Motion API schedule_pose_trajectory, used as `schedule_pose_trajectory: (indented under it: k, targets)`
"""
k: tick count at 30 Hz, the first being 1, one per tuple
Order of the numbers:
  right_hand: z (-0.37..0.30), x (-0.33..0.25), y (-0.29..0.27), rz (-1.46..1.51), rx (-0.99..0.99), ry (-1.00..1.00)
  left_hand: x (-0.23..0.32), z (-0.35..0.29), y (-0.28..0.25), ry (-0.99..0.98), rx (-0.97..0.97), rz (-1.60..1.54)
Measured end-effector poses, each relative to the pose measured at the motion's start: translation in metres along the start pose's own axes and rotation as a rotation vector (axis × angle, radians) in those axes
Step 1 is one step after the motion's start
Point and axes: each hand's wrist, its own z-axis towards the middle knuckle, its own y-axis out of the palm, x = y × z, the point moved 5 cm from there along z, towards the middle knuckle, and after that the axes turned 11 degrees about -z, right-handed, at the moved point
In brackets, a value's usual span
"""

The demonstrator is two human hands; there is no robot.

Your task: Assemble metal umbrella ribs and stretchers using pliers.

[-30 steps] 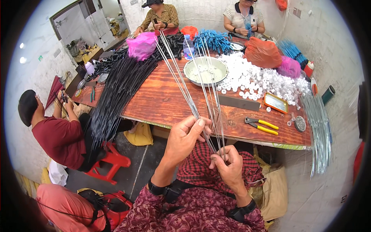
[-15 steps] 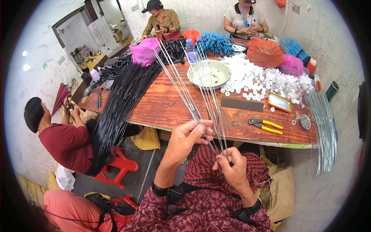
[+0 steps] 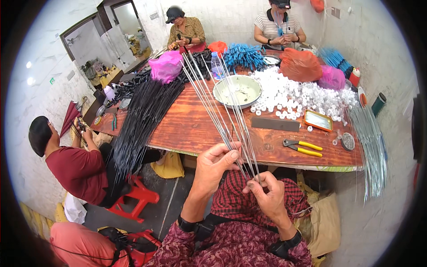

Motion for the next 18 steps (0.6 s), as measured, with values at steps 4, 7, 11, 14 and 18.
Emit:
schedule_pose_trajectory:
  k: [4,7,11,14,18]
  targets:
    - [0.002,-0.004,-0.001,-0.024,-0.01,0.011,-0.003,-0.003,-0.002,-0.03,0.023,-0.028]
    - [0.001,-0.004,-0.001,-0.036,-0.009,0.001,-0.001,-0.006,-0.003,-0.051,0.066,-0.042]
    - [0.0,-0.008,-0.001,0.008,-0.027,0.045,-0.001,-0.008,-0.005,-0.051,0.038,-0.01]
    - [0.003,-0.011,0.002,0.14,-0.045,0.079,-0.002,-0.01,-0.001,-0.044,-0.017,-0.003]
    - [0.005,-0.009,0.002,0.187,-0.079,0.122,-0.003,-0.011,0.002,-0.041,-0.053,-0.044]
